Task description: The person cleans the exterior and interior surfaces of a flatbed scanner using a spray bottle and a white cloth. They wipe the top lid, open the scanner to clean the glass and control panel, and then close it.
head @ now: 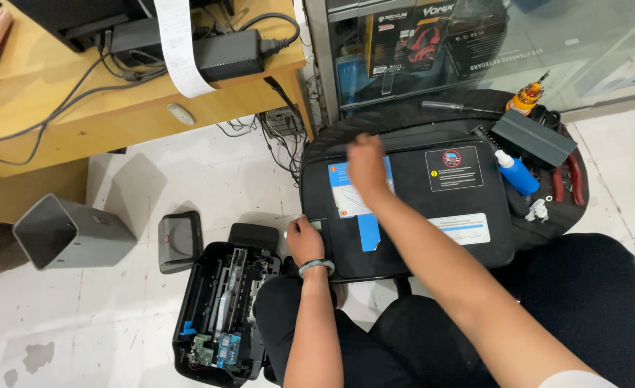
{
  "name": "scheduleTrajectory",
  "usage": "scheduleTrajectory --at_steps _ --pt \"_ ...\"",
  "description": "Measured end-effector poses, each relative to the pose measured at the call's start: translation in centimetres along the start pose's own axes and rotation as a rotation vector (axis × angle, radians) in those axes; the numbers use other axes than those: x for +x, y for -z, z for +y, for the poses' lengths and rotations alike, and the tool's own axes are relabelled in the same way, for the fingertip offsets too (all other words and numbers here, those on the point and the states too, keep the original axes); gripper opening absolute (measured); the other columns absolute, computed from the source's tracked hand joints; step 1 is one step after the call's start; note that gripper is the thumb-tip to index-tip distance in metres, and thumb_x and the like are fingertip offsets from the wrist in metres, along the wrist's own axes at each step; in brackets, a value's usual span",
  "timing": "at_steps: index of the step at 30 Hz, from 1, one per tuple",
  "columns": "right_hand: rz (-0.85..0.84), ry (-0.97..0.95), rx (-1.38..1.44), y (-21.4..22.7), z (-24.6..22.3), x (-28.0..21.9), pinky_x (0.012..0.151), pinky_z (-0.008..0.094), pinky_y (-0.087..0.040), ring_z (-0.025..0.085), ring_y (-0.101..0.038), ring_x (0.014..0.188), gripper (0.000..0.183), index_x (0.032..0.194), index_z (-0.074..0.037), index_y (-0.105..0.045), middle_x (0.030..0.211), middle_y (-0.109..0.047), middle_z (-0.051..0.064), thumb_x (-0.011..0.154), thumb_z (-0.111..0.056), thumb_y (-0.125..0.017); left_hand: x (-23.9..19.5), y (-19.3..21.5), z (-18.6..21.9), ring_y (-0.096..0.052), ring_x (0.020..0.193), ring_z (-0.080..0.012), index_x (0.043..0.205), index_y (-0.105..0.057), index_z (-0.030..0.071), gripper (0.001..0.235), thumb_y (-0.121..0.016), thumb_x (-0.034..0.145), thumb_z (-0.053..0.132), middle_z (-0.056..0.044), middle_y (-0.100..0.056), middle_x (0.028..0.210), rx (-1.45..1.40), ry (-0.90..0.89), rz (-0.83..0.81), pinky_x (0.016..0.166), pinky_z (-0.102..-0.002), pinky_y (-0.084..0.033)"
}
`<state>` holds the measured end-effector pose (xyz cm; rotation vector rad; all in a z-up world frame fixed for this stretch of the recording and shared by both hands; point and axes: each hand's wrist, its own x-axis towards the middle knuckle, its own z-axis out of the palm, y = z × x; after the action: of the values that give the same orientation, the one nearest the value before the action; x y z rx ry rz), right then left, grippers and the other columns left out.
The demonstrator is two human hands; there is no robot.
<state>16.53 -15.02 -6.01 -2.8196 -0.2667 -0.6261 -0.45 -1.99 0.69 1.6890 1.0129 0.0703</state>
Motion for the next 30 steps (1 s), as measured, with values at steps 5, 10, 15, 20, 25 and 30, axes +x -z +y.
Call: scheduleTrajectory --at_steps 5,10,15,20,25,30 --pt "0.02 0.368 0.504 -3.8 -3.0 -0.5 0.084 0.035 -0.051 0.031 -0.062 0.086 0.021 0.08 -0.009 -0.072 0.09 -0.065 0.008 0.069 0.008 -0.064 2.8 -1.0 -2.6 -0.063 0.12 -0.0391 0.119 -0.07 0.005 0.042 -0.05 0.103 0.038 -0.02 -0.07 0.119 -0.037 -0.044 -0.011 0.098 -0.052 -0.052" --pt "-0.12 0.636 0.665 -0.1 -0.9 -1.8 0.092 0.037 -0.051 0.034 -0.059 0.095 0.024 0.092 -0.003 -0.074 0.1 -0.067 0.013 0.081 0.011 -0.059 4.0 -1.4 -4.6 -0.06 0.124 -0.0402 0.122 -0.069 0.002 0.042 -0.051 0.104 0.035 -0.021 -0.068 0.123 -0.105 -0.038 -0.037 0.101 -0.054 -0.05" --pt "-0.107 0.683 0.65 1.8 -1.4 -2.2 0.091 0.038 -0.051 0.032 -0.06 0.093 0.02 0.097 0.001 -0.074 0.098 -0.067 0.013 0.088 0.012 -0.06 5.2 -1.7 -4.4 -0.057 0.128 -0.0417 0.124 -0.069 0.001 0.043 -0.052 0.104 0.035 -0.023 -0.066 0.126 -0.174 -0.028 -0.055 0.104 -0.057 -0.048" --pt "0.104 0.434 0.538 -1.1 3.7 -0.9 0.086 0.032 -0.048 0.022 -0.058 0.089 0.023 0.101 -0.014 -0.077 0.101 -0.066 0.001 0.091 -0.002 -0.06 3.3 -0.7 -3.0 -0.058 0.128 -0.0421 0.125 -0.069 0.001 0.044 -0.055 0.101 0.036 -0.023 -0.067 0.126 -0.151 0.007 -0.072 0.105 -0.055 -0.047" --pt "0.008 0.489 0.462 0.1 3.5 -3.3 0.08 0.034 -0.048 0.025 -0.056 0.083 0.017 0.095 -0.01 -0.075 0.09 -0.063 0.003 0.089 -0.003 -0.06 3.5 -1.0 -3.0 -0.059 0.127 -0.04 0.123 -0.071 0.004 0.043 -0.055 0.101 0.038 -0.02 -0.068 0.125 -0.104 0.004 -0.066 0.104 -0.053 -0.048" --pt "-0.198 0.618 0.532 4.4 1.4 -7.9 0.081 0.032 -0.048 0.02 -0.054 0.079 0.019 0.093 -0.005 -0.076 0.086 -0.065 0.006 0.088 0.004 -0.06 6.8 -2.6 -5.9 -0.062 0.123 -0.0362 0.121 -0.071 0.007 0.041 -0.052 0.102 0.038 -0.016 -0.069 0.121 -0.093 -0.005 -0.048 0.102 -0.05 -0.05"
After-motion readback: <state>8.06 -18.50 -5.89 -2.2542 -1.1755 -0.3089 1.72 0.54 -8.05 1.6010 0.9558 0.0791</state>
